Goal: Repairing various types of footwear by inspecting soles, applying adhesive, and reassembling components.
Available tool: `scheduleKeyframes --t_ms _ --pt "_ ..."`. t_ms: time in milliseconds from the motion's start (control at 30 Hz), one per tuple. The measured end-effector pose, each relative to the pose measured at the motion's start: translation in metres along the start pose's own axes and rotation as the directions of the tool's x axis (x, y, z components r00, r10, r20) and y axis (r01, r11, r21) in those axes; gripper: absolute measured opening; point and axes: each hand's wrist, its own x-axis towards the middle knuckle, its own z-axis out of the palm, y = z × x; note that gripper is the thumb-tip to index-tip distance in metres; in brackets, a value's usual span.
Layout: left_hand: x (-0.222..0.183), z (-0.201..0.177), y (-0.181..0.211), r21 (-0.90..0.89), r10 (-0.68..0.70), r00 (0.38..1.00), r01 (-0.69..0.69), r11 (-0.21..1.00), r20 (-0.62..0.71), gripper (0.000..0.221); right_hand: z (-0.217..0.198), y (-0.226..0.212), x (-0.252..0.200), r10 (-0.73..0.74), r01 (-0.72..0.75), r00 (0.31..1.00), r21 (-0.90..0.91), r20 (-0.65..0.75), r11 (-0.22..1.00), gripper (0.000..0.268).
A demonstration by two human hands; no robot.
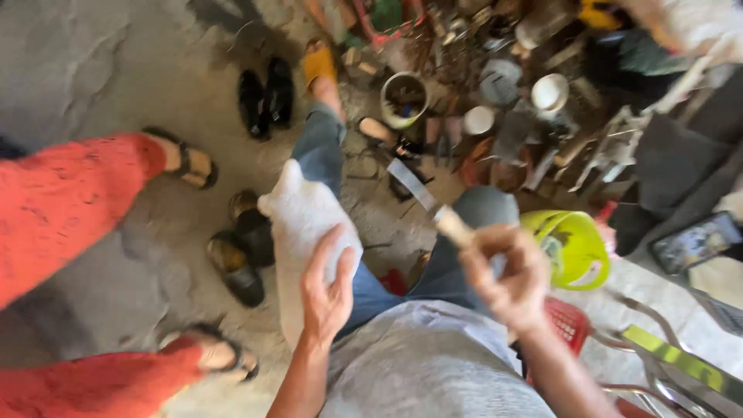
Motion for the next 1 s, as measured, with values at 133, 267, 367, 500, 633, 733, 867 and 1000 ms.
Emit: scheduleKeyframes --t_ms 133,267,367,500,633,733,867,1000 --pt "0.009 -0.014 0.059 -0.607 -0.238 0.911 0.404 0.685 0.338 0.041 0.042 -0.009 -0.053 0.299 -0.301 0.952 0.393 0.069 0.869 0.023" --pt "0.003 -0.019 0.072 -0.704 -0.155 0.933 0.348 0.619 0.325 0.040 0.045 -0.018 -0.075 0.340 -0.373 0.928 0.429 0.155 0.823 0.024" --pt "-0.006 -0.019 0.067 -0.712 -0.146 0.944 0.320 0.625 0.296 0.036 0.043 -0.019 -0.087 0.340 -0.389 0.921 0.420 0.189 0.820 0.025" --pt "-0.011 -0.018 0.071 -0.700 -0.184 0.950 0.310 0.644 0.252 0.025 0.042 -0.026 -0.092 0.332 -0.390 0.920 0.414 0.208 0.822 0.024" --pt "-0.012 -0.017 0.071 -0.707 -0.202 0.948 0.318 0.632 0.245 0.018 0.041 -0.025 -0.100 0.367 -0.425 0.904 0.373 0.217 0.825 0.029" --pt "-0.013 -0.013 0.065 -0.697 -0.217 0.939 0.343 0.630 0.266 0.016 0.043 -0.028 -0.101 0.442 -0.499 0.865 0.321 0.237 0.805 0.035" --pt "-0.009 -0.011 0.059 -0.572 -0.259 0.919 0.388 0.722 0.297 0.015 0.046 -0.029 -0.094 0.522 -0.585 0.803 0.214 0.289 0.782 0.029" --pt "-0.001 -0.020 0.031 -0.204 -0.192 0.954 0.240 0.949 0.232 0.018 0.047 -0.019 -0.076 0.605 -0.648 0.760 0.215 0.237 0.730 0.025"
